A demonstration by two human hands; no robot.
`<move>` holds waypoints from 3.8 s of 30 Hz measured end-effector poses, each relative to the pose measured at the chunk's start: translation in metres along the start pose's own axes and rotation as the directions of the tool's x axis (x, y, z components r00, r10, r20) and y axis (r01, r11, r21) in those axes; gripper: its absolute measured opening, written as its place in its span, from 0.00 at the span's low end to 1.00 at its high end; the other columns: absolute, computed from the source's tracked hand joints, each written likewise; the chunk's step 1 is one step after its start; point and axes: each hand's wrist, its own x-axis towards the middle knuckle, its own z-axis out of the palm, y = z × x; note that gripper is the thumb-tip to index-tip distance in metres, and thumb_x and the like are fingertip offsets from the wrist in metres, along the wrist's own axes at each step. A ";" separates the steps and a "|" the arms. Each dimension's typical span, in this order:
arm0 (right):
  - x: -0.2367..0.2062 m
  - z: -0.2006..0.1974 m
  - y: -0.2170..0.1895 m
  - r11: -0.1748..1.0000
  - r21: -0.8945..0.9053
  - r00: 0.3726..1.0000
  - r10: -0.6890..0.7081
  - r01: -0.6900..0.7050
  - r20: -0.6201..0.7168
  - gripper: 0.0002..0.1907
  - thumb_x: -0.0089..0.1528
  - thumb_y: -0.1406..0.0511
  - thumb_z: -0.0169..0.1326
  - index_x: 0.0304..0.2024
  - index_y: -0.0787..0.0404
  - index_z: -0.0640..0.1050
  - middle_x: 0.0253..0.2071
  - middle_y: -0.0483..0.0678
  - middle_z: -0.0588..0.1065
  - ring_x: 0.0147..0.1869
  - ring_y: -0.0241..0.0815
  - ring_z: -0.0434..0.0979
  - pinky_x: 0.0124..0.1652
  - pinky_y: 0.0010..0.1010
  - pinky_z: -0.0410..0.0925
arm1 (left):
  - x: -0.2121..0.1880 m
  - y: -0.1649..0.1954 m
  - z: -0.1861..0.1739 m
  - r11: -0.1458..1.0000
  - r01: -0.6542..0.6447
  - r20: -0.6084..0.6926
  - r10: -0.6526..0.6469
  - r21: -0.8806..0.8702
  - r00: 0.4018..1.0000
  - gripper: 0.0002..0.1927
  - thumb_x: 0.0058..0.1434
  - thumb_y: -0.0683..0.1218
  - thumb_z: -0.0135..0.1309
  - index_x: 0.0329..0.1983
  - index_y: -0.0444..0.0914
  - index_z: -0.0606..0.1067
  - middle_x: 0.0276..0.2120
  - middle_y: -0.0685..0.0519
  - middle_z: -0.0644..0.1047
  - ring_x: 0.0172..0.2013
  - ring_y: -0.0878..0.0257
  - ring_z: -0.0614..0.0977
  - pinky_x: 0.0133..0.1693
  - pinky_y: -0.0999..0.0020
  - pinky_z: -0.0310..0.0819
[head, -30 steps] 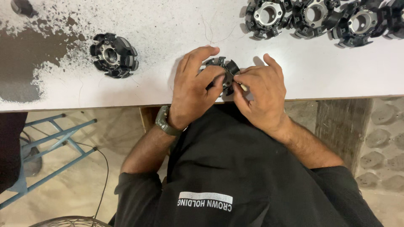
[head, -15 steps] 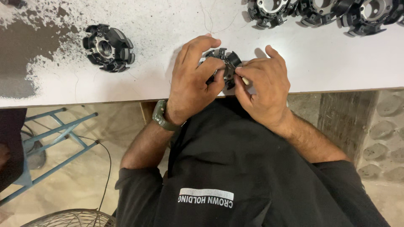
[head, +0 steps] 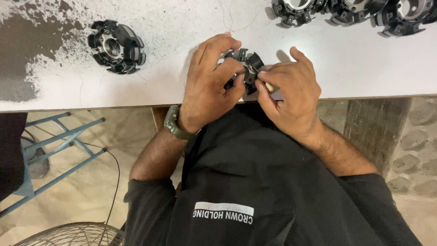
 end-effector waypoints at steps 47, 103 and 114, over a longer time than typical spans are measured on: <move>0.000 0.004 -0.002 0.996 -0.081 0.999 -0.023 0.026 0.033 0.13 0.63 0.76 0.67 0.46 0.62 0.78 0.42 0.48 0.77 0.49 0.47 0.78 0.71 0.51 0.67 | -0.007 0.011 0.029 0.993 0.108 -0.147 -0.099 0.052 0.984 0.09 0.56 0.37 0.58 0.38 0.35 0.71 0.55 0.49 0.71 0.57 0.52 0.74 0.57 0.53 0.67; 0.010 -0.005 0.001 0.996 0.050 0.997 0.077 -0.076 -0.011 0.13 0.61 0.74 0.62 0.45 0.60 0.75 0.42 0.49 0.75 0.50 0.49 0.77 0.71 0.55 0.60 | 0.016 0.021 -0.012 0.998 0.045 0.039 -0.047 0.055 0.998 0.09 0.62 0.39 0.59 0.46 0.37 0.76 0.50 0.49 0.78 0.44 0.50 0.82 0.46 0.58 0.79; 0.003 0.000 0.003 0.995 0.082 0.998 0.058 -0.057 -0.015 0.14 0.60 0.75 0.63 0.45 0.61 0.75 0.43 0.51 0.76 0.54 0.51 0.78 0.67 0.55 0.66 | 0.017 0.017 -0.018 0.983 -0.071 0.051 0.063 0.171 0.997 0.08 0.55 0.37 0.60 0.38 0.36 0.76 0.52 0.48 0.76 0.48 0.51 0.81 0.47 0.57 0.77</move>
